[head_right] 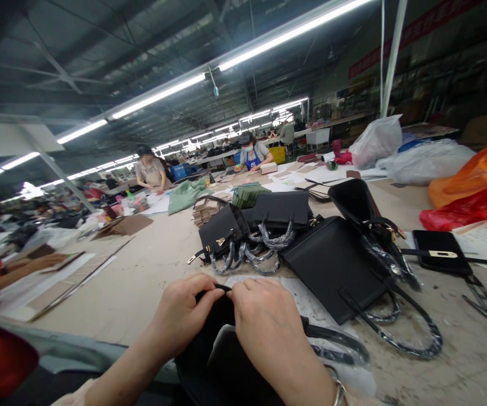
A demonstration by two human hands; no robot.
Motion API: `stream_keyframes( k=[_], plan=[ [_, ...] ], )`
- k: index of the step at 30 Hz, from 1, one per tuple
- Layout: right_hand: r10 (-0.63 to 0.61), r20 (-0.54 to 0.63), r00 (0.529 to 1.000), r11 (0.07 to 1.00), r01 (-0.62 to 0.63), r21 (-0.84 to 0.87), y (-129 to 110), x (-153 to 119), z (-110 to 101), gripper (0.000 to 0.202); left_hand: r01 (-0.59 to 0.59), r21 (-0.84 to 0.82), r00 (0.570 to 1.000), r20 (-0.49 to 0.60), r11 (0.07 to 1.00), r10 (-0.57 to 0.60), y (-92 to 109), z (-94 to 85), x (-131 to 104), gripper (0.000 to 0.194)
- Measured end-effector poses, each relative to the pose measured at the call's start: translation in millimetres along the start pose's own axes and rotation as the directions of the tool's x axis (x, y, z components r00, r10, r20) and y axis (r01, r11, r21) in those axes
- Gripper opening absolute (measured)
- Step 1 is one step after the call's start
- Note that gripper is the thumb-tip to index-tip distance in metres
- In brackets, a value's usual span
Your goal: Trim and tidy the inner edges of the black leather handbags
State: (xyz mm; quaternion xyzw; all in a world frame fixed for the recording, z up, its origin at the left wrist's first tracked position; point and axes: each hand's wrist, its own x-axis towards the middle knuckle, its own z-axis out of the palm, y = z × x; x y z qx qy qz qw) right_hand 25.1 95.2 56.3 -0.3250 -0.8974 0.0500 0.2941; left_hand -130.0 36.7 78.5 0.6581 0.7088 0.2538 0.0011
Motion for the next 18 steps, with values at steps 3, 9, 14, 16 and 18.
stream_keyframes(
  k=[3, 9, 14, 16, 18],
  plan=[
    [0.011, -0.011, 1.000, 1.000, -0.011, 0.008, 0.7, -0.8, -1.5, 0.017, -0.028, 0.041, 0.999, -0.046, 0.999, 0.030, 3.7, -2.7, -8.8, 0.016],
    [0.041, 0.002, 0.999, 0.999, -0.041, -0.023, -2.5, -0.7, -4.6, 0.017, -0.102, 0.252, 0.991, -0.054, 0.962, 0.119, 8.0, -1.5, -39.3, 0.043],
    [0.028, 0.003, 1.000, 0.999, -0.028, -0.029, -3.1, -7.3, -10.2, 0.017, -0.038, 0.233, 0.998, 0.057, 0.972, 0.025, -1.8, -13.3, -33.6, 0.037],
    [0.023, 0.006, 1.000, 0.999, -0.022, -0.049, -1.7, -11.7, -13.9, 0.016, -0.072, 0.210, 0.990, 0.137, 0.975, 0.044, -4.5, -19.7, -23.2, 0.030],
    [0.030, 0.012, 0.999, 0.996, -0.029, -0.086, 1.4, -15.4, -17.5, 0.015, -0.120, 0.172, 0.979, 0.182, 0.978, 0.089, -4.2, -22.2, -12.9, 0.027]
  ],
)
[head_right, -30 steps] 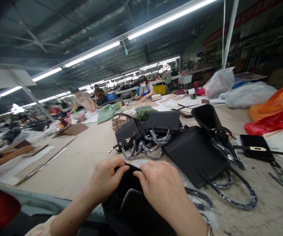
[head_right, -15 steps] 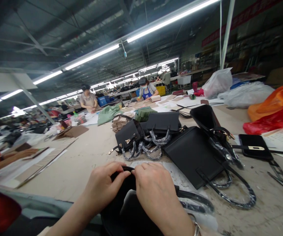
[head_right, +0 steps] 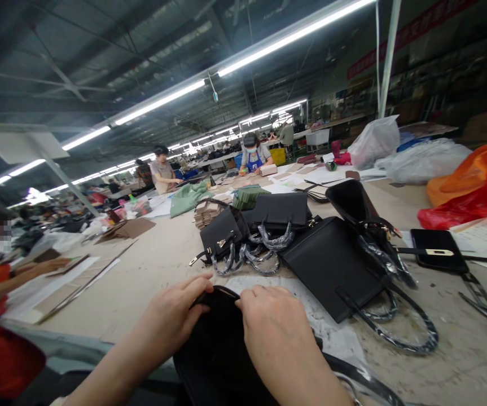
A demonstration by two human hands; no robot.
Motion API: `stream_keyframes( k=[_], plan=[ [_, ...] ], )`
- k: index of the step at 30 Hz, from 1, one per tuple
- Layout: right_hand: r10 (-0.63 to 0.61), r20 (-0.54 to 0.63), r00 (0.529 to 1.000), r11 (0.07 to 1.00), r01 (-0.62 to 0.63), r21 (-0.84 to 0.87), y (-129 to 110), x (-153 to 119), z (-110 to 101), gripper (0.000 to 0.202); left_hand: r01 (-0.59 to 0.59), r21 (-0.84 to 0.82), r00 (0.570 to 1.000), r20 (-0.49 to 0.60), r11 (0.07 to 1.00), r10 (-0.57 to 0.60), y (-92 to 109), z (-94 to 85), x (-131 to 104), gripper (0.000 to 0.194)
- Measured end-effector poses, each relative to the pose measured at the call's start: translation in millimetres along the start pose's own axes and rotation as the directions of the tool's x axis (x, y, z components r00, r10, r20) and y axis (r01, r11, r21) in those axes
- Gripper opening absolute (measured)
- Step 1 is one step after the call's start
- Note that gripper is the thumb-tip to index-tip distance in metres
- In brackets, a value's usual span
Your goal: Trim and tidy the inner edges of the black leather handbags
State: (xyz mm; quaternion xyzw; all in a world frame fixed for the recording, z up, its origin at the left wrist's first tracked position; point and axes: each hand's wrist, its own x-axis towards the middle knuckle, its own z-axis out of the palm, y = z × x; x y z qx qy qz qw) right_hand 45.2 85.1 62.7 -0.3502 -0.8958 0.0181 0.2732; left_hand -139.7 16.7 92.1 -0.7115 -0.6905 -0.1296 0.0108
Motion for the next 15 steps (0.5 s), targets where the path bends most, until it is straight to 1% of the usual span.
stream_keyframes(
  k=[3, 6, 8, 11, 13, 15],
  plan=[
    [0.034, 0.002, 0.999, 0.998, -0.034, -0.051, 7.5, -2.1, -3.7, 0.014, -0.032, -0.058, 0.999, -0.009, 0.998, 0.031, 5.3, 2.2, 11.7, 0.021],
    [0.066, 0.014, 0.998, 0.996, -0.065, -0.068, 14.2, -0.9, -6.3, 0.015, -0.012, -0.112, 1.000, -0.027, 0.994, 0.009, 13.7, 9.5, 18.4, 0.008],
    [0.070, 0.030, 0.997, 0.996, -0.068, -0.058, 16.1, 0.3, -7.5, 0.015, 0.003, -0.139, 0.999, -0.047, 0.990, -0.010, 17.0, 13.2, 21.0, 0.010],
    [0.068, 0.037, 0.997, 0.997, -0.067, -0.041, 15.6, 1.5, -8.3, 0.015, -0.014, -0.180, 0.996, -0.087, 0.983, -0.001, 17.4, 15.5, 24.2, 0.013],
    [0.067, 0.034, 0.997, 0.997, -0.066, -0.038, 14.4, 2.1, -8.2, 0.015, -0.026, -0.194, 0.996, -0.092, 0.981, 0.008, 16.0, 15.8, 26.3, 0.013],
    [0.064, 0.030, 0.998, 0.997, -0.062, -0.040, 13.4, 2.8, -7.4, 0.015, -0.008, -0.193, 0.996, -0.085, 0.981, -0.008, 14.7, 16.5, 28.5, 0.014]
  ],
)
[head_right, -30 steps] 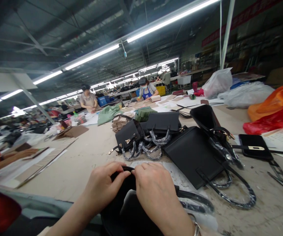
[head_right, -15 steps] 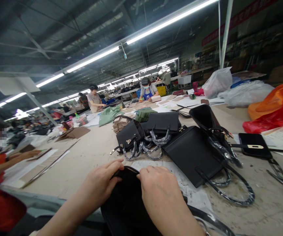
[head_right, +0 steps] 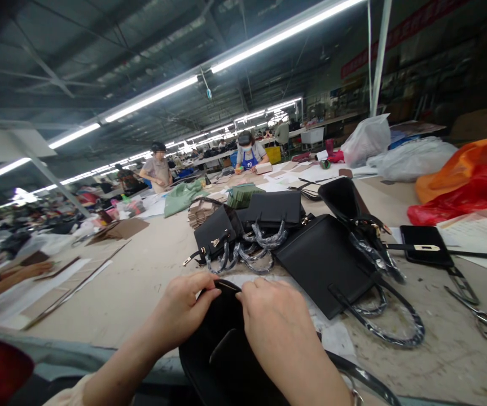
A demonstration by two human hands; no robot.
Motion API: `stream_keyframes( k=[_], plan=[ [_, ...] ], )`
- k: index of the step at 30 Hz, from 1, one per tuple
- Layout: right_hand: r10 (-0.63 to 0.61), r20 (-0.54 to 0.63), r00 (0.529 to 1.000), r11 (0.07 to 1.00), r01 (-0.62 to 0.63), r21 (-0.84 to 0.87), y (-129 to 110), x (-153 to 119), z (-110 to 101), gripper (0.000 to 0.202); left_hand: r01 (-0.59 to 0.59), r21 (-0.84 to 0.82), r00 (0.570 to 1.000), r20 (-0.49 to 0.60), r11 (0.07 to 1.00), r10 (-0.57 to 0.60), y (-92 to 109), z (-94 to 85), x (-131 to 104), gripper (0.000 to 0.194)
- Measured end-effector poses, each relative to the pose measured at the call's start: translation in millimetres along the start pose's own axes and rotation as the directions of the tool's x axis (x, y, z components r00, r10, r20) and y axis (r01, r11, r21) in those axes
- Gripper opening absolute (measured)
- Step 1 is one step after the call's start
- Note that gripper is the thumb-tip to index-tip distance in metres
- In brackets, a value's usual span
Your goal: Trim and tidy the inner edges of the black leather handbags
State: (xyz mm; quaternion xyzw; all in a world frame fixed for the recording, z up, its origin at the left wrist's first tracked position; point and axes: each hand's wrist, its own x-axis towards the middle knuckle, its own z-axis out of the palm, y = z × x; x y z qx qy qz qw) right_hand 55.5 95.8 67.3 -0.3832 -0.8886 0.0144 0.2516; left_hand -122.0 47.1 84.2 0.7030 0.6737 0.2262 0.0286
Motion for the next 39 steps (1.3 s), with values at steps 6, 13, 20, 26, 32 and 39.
stream_keyframes(
  k=[6, 13, 20, 26, 32, 39],
  plan=[
    [-0.018, -0.035, 0.999, 1.000, 0.018, -0.023, -0.6, 1.8, 3.6, 0.013, 0.081, -0.029, 0.996, -0.035, 0.996, -0.082, -0.6, 4.2, 4.9, 0.016],
    [-0.023, -0.053, 0.998, 0.999, 0.021, -0.042, 0.5, 2.0, 6.0, 0.014, 0.117, -0.030, 0.991, -0.058, 0.993, -0.119, 0.8, 6.4, 5.3, 0.016],
    [-0.012, -0.032, 0.999, 0.999, 0.011, -0.036, 0.8, 3.6, 6.3, 0.016, 0.114, -0.054, 0.991, -0.071, 0.992, -0.118, -0.3, 8.0, 5.7, 0.017],
    [-0.028, -0.033, 0.999, 1.000, 0.027, -0.012, -3.6, 3.2, 5.6, 0.012, 0.104, -0.064, 0.990, -0.085, 0.992, -0.109, -1.3, 8.5, 3.7, 0.016],
    [-0.028, -0.046, 0.999, 1.000, 0.028, 0.004, -6.5, 6.7, 9.1, 0.010, 0.099, -0.059, 0.990, -0.091, 0.993, -0.105, 0.4, 8.6, 1.4, 0.016],
    [-0.045, -0.045, 0.998, 0.999, 0.046, 0.022, -7.9, 9.7, 14.8, 0.009, 0.102, -0.074, 0.991, -0.080, 0.992, -0.108, 0.3, 7.7, 1.9, 0.017]
  ],
)
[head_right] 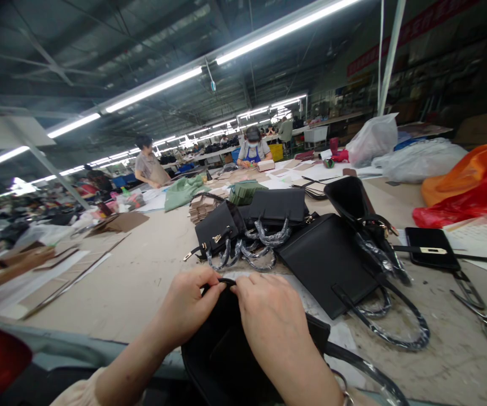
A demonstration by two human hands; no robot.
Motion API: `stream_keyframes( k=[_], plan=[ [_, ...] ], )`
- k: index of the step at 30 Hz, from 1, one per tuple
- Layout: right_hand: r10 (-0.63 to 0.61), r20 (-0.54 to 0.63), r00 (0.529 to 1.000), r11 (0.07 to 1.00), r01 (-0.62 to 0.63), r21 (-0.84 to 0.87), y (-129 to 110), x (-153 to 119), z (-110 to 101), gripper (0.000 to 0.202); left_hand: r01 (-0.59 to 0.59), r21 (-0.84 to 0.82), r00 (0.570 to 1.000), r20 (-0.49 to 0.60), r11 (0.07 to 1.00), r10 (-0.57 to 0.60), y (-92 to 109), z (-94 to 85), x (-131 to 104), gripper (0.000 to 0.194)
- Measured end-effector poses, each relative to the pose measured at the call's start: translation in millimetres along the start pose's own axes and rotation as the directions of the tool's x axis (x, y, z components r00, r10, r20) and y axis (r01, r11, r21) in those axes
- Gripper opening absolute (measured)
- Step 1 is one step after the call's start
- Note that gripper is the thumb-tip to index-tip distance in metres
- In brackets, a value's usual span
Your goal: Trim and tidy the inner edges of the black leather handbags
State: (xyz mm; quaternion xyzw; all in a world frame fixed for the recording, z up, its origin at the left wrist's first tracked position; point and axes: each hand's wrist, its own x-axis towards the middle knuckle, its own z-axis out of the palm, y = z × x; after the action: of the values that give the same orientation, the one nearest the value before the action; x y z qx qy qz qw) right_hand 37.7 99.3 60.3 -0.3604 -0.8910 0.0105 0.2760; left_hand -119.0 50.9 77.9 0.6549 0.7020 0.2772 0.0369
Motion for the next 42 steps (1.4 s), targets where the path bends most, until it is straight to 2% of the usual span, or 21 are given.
stream_keyframes(
  k=[6, 16, 19, 22, 25, 28, 30, 33, 37, 40, 42],
  plan=[
    [0.003, -0.012, 1.000, 1.000, -0.003, 0.027, 0.6, 1.8, 2.5, 0.017, 0.020, -0.009, 1.000, 0.004, 1.000, -0.020, -0.1, 0.8, -0.4, 0.017],
    [0.023, 0.031, 0.999, 0.999, -0.025, 0.037, 0.6, 2.8, 2.4, 0.011, 0.027, -0.016, 0.999, -0.017, 1.000, -0.028, -0.1, 3.4, -1.0, 0.017],
    [0.015, 0.010, 1.000, 1.000, -0.016, 0.019, 0.7, 2.8, 3.9, 0.016, 0.037, -0.047, 0.999, -0.028, 0.998, -0.039, 0.0, 3.4, -3.6, 0.015],
    [0.010, -0.007, 1.000, 1.000, -0.010, 0.022, -0.3, 3.3, 4.2, 0.015, 0.057, -0.139, 0.998, -0.012, 0.989, -0.059, 1.7, -0.9, -11.1, 0.005],
    [0.029, 0.003, 1.000, 1.000, -0.029, 0.011, -1.1, 3.4, 3.9, 0.014, 0.099, -0.229, 0.995, -0.008, 0.968, -0.103, 5.0, -9.2, -24.7, 0.040],
    [0.035, 0.009, 0.999, 0.999, -0.034, -0.014, -0.7, 2.8, 4.6, 0.017, 0.156, -0.189, 0.987, 0.058, 0.970, -0.148, 7.6, -15.4, -42.0, 0.074],
    [0.038, 0.001, 0.999, 0.999, -0.038, -0.030, -0.2, 2.6, 6.0, 0.018, 0.186, -0.148, 0.977, 0.129, 0.971, -0.167, 7.1, -15.9, -52.4, 0.086],
    [0.047, -0.013, 0.999, 0.998, -0.048, -0.050, -0.8, 3.8, 8.5, 0.021, 0.242, -0.119, 0.960, 0.177, 0.963, -0.219, 2.0, -13.5, -61.6, 0.087],
    [0.062, 0.019, 0.998, 0.993, -0.060, -0.097, -6.0, 8.0, 6.3, 0.024, 0.268, -0.145, 0.953, 0.185, 0.952, -0.240, -10.0, -13.8, -59.1, 0.077],
    [0.082, 0.101, 0.992, 0.985, -0.065, -0.160, -12.6, 12.2, -3.3, 0.026, 0.244, -0.208, 0.956, 0.215, 0.947, -0.199, -22.0, -19.0, -48.7, 0.075],
    [0.090, 0.209, 0.974, 0.982, -0.052, -0.182, -16.7, 16.1, -12.3, 0.030, 0.205, -0.224, 0.957, 0.252, 0.953, -0.146, -31.9, -24.4, -40.2, 0.076]
  ],
)
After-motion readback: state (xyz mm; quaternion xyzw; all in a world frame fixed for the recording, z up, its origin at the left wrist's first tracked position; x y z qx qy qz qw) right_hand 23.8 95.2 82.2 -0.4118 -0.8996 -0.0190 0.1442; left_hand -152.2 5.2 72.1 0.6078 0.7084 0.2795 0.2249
